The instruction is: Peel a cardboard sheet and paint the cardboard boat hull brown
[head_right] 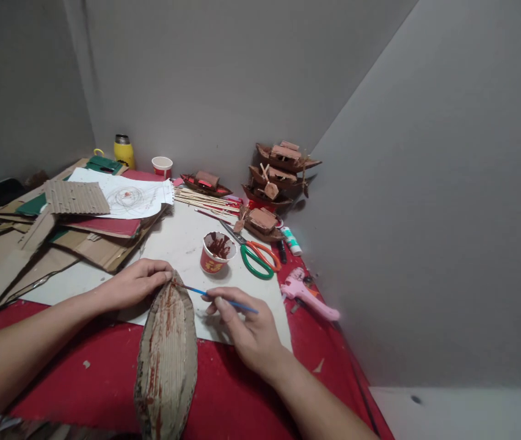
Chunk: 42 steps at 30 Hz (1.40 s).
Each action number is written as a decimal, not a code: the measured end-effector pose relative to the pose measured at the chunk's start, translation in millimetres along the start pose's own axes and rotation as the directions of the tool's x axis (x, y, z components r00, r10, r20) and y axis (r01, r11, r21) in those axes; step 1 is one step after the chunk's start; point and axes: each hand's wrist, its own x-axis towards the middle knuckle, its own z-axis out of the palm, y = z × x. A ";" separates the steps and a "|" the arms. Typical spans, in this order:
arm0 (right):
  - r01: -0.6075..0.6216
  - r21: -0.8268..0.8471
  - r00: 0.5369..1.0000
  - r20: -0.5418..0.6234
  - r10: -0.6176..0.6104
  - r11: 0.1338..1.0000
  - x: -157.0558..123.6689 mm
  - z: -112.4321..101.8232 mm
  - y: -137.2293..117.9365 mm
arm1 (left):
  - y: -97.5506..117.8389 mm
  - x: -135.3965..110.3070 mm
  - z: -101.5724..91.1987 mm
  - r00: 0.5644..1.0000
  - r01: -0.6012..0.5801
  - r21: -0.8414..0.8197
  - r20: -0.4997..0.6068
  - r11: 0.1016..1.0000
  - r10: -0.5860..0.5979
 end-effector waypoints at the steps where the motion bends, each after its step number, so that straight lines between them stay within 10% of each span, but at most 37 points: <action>1: -0.001 -0.011 1.000 0.019 0.001 1.000 0.1 0.6 -0.2 | -0.6 0.2 0.1 1.000 -0.001 -0.001 0.001 1.000 0.001; 34: 0.062 -0.034 0.998 0.019 -0.061 0.998 -1.2 -4.4 0.6 | 1.6 0.4 -0.4 1.000 0.015 -0.013 0.024 1.000 -0.015; 42: 0.100 0.042 0.874 -0.481 -0.067 0.994 19.4 -23.2 -16.0 | -2.3 -0.8 -0.3 1.000 0.010 -0.033 0.013 0.999 -0.009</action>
